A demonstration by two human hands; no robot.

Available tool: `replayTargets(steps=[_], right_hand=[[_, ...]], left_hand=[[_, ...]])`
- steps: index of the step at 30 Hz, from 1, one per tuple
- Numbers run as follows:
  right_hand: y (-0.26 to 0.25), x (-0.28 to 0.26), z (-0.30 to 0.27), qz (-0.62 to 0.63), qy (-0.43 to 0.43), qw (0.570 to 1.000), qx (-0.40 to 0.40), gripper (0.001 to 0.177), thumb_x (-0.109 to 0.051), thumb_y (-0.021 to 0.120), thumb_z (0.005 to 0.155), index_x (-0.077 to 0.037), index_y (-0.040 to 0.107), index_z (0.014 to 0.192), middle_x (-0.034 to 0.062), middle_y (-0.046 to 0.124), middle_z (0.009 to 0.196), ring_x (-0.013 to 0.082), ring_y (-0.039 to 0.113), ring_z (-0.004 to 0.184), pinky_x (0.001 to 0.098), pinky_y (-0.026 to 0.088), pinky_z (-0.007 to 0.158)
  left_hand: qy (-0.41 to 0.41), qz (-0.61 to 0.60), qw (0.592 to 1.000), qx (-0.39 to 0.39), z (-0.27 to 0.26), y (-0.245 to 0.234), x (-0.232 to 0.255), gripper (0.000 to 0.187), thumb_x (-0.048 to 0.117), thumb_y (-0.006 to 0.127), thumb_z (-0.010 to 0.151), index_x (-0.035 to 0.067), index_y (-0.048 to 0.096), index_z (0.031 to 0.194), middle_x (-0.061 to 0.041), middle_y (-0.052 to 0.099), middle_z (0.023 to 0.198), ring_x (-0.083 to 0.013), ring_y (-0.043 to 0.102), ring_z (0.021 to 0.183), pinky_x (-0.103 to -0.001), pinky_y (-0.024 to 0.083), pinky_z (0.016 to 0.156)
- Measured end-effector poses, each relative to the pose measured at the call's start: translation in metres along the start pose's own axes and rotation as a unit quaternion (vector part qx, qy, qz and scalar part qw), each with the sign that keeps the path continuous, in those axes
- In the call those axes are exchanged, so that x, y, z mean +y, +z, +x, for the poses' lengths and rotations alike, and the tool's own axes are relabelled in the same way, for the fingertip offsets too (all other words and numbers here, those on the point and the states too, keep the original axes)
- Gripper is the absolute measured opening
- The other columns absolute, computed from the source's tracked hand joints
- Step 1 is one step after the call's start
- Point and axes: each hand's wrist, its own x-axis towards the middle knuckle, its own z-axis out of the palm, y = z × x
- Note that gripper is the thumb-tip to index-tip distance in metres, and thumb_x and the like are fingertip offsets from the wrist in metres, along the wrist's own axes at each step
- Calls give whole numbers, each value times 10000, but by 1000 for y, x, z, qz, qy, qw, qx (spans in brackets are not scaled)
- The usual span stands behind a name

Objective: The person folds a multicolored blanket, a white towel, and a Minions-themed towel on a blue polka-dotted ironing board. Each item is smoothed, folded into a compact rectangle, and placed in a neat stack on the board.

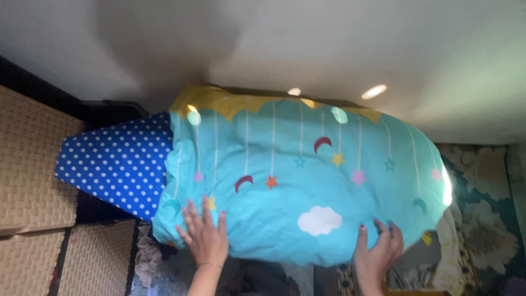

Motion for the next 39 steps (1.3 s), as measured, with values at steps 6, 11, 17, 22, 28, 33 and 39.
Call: replayTargets(steps=[6,11,17,22,28,33,39], right_hand=[[2,57,-9,287,411,865,-25,732,-531,556,1005,28,391,1448,287,429,1440,457,467,1296,579,384,1100],[-15,32,-13,516,696,490,-94,979,-779,336,946,-75,161,1604,300,228,1624,498,278,1461,669,260,1152],[-34,7,-6,597,667,444,-47,906,-756,438,942,-146,303,1598,185,402,1611,374,401,1475,586,328,1183],[-56,34,-9,635,594,493,-32,608,-538,533,950,-267,507,1494,43,528,1557,288,484,1433,572,326,1179],[-72,123,-6,673,462,577,-11,555,-388,546,971,-193,549,1491,64,565,1555,295,515,1427,571,351,1173],[-106,189,6,231,349,897,-141,654,-29,520,898,-86,461,1547,113,555,1516,355,591,1231,515,455,1096],[-133,156,55,417,339,840,70,460,-37,498,1035,-10,455,1492,184,589,1434,250,677,1207,391,563,970]], left_hand=[[-258,-281,908,173,-20,33,-26,1196,767,630,772,123,62,1605,-303,-95,1617,-474,30,1463,-622,153,1150],[-512,-714,474,-59,-24,19,-39,1193,767,589,725,172,84,1627,-115,174,1685,-421,97,1544,-744,61,1148],[-426,-813,396,-27,-37,6,-40,877,561,683,803,148,411,1529,-76,429,1591,-332,376,1456,-604,227,1187],[-399,-820,410,14,-59,12,-63,536,334,689,855,108,611,1334,-66,659,1364,-301,575,1304,-568,365,1147],[-421,-787,450,23,-71,5,-100,281,292,710,977,104,653,1177,-37,714,1127,-233,672,998,-482,508,994],[-450,-602,626,207,-89,-31,-81,282,81,729,939,93,624,1200,-70,622,986,-307,469,755,-498,343,691],[-344,-604,654,298,-61,-76,-49,195,34,675,930,33,657,1125,-21,712,1073,-104,707,848,-259,589,708]])
